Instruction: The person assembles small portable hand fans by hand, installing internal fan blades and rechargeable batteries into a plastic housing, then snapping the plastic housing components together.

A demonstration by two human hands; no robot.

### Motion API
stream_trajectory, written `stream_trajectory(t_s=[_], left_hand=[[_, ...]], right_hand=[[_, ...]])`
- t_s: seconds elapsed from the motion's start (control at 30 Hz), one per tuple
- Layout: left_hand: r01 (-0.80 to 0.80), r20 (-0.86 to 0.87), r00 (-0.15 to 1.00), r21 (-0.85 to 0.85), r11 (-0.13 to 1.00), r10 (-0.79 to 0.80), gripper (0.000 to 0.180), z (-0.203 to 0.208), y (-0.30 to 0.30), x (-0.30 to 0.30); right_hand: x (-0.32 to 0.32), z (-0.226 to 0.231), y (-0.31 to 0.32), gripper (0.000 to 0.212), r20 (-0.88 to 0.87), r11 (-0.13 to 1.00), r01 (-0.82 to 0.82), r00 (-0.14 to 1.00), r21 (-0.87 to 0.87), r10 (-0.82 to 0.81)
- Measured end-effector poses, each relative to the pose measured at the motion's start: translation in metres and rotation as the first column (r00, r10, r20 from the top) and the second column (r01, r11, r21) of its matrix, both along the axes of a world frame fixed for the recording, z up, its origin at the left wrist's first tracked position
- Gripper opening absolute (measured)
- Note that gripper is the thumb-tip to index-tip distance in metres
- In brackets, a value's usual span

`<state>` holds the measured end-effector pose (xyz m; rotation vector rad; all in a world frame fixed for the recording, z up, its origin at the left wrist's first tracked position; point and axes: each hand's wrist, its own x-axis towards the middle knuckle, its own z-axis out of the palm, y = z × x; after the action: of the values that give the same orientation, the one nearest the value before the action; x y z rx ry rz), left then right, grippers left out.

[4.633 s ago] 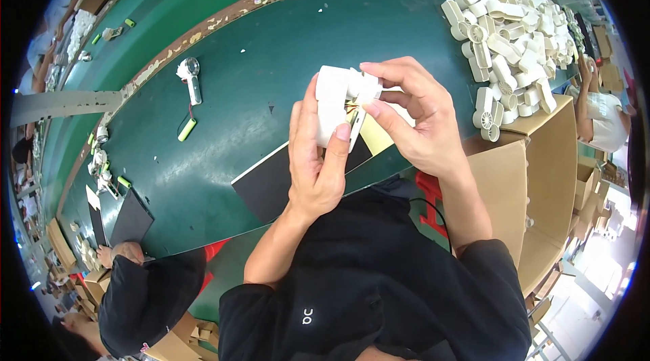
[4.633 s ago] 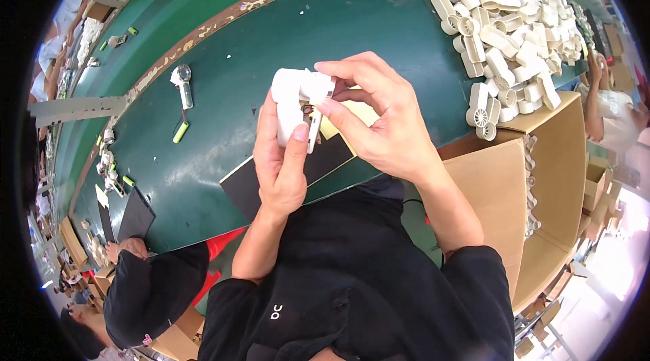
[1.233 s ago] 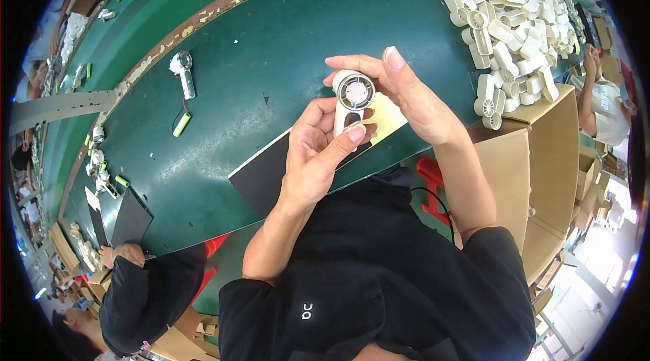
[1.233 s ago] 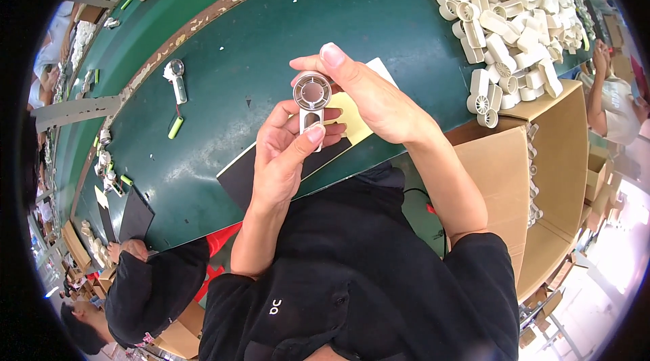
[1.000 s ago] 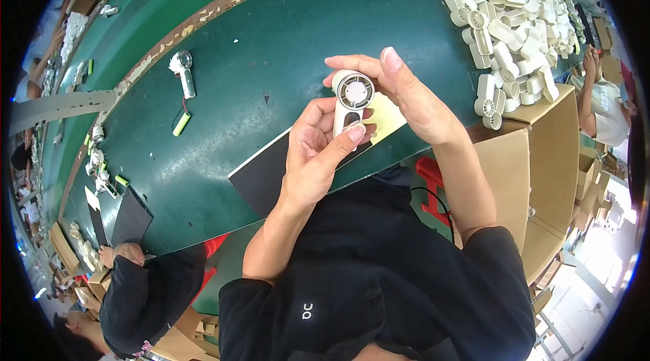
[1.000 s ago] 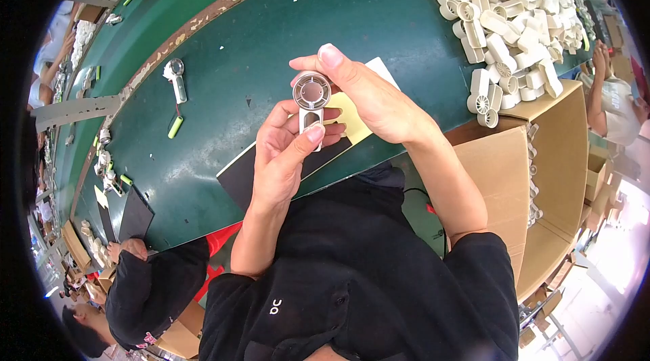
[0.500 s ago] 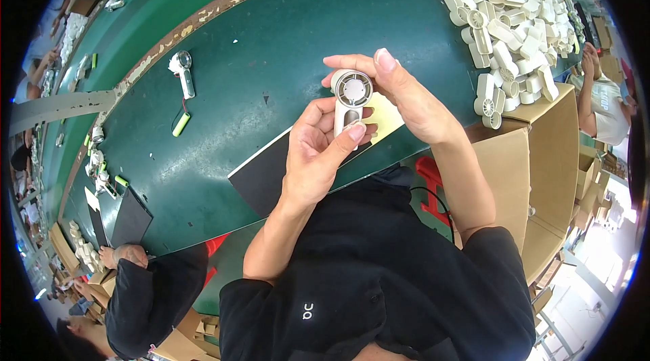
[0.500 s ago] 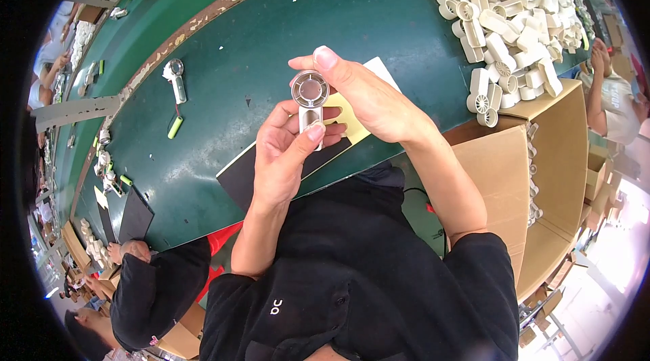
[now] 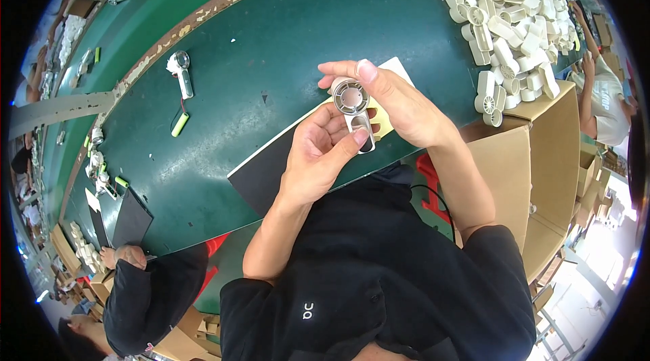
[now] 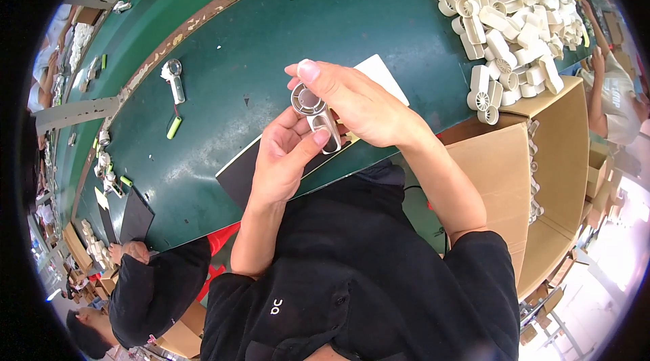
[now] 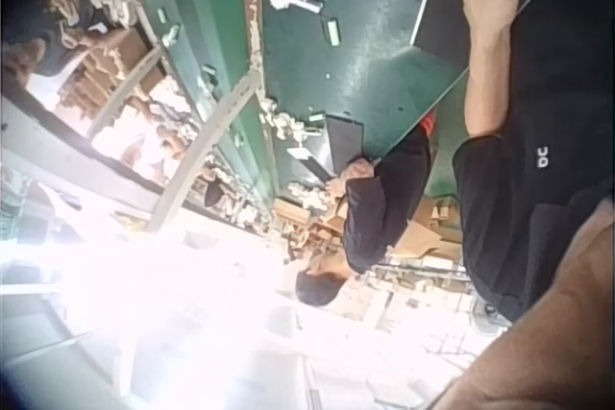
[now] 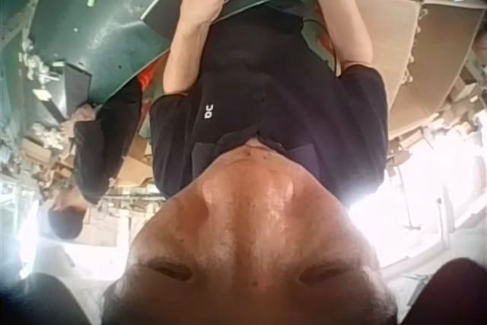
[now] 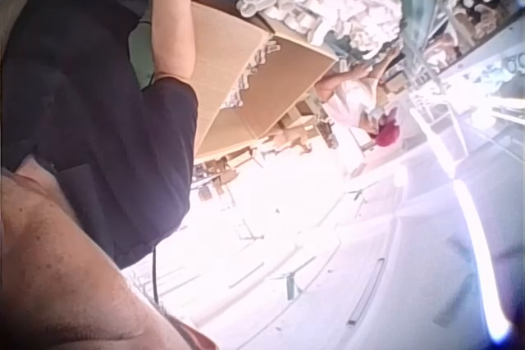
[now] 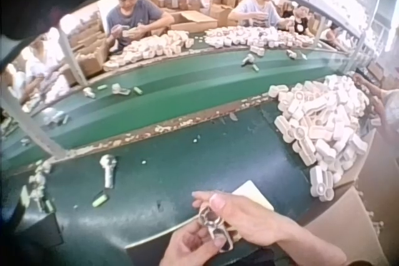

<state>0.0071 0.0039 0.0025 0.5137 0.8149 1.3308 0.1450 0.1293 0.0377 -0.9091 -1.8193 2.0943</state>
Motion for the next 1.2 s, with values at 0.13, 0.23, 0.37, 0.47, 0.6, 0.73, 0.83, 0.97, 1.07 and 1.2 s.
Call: stream_trajectory(t_s=[0.13,0.23,0.37,0.47,0.6,0.73,0.83,0.97,1.07,1.2], left_hand=[[-0.002,-0.087,0.996,-0.009,1.0,0.001,0.043,0.004,-0.003,-0.001],[-0.07,-0.096,0.993,0.03,0.997,0.073,0.044,0.005,-0.005,0.002],[-0.072,-0.15,0.985,0.053,0.996,0.079,0.043,0.002,-0.006,0.001],[-0.073,-0.2,0.977,0.035,0.997,0.079,0.043,0.004,-0.007,0.003],[-0.101,-0.224,0.968,0.067,0.993,0.114,0.042,0.009,-0.008,0.004],[-0.097,-0.199,0.974,0.067,0.993,0.109,0.041,0.008,-0.008,0.004],[-0.091,-0.204,0.974,0.066,0.994,0.102,0.041,0.007,-0.008,0.003],[-0.095,-0.202,0.974,0.07,0.993,0.107,0.04,0.008,-0.008,0.004],[-0.105,-0.193,0.974,0.073,0.992,0.117,0.04,0.009,-0.008,0.004],[-0.1,-0.199,0.973,0.074,0.992,0.113,0.041,0.01,-0.008,0.003]], right_hand=[[0.0,0.0,-0.003,0.077,-0.006,1.0,0.011,1.0,-0.013,-0.011],[0.006,-0.006,-0.005,0.061,-0.052,0.997,0.035,0.998,-0.073,-0.038],[0.007,-0.004,-0.001,0.041,-0.124,0.97,0.016,0.991,-0.241,-0.047],[0.002,-0.011,-0.007,0.033,-0.17,0.97,0.095,0.976,-0.224,-0.135],[-0.003,-0.008,-0.016,0.03,-0.123,0.966,0.166,0.973,-0.198,-0.193],[-0.002,-0.004,-0.016,0.029,-0.092,0.965,0.183,0.975,-0.187,-0.203],[-0.002,-0.002,-0.015,0.029,-0.081,0.967,0.178,0.977,-0.182,-0.195],[-0.005,-0.008,-0.018,0.03,-0.147,0.965,0.217,0.96,-0.148,-0.238],[-0.002,-0.002,-0.015,0.029,-0.09,0.972,0.174,0.978,-0.16,-0.189],[-0.003,-0.003,-0.015,0.028,-0.091,0.971,0.174,0.977,-0.162,-0.191]])
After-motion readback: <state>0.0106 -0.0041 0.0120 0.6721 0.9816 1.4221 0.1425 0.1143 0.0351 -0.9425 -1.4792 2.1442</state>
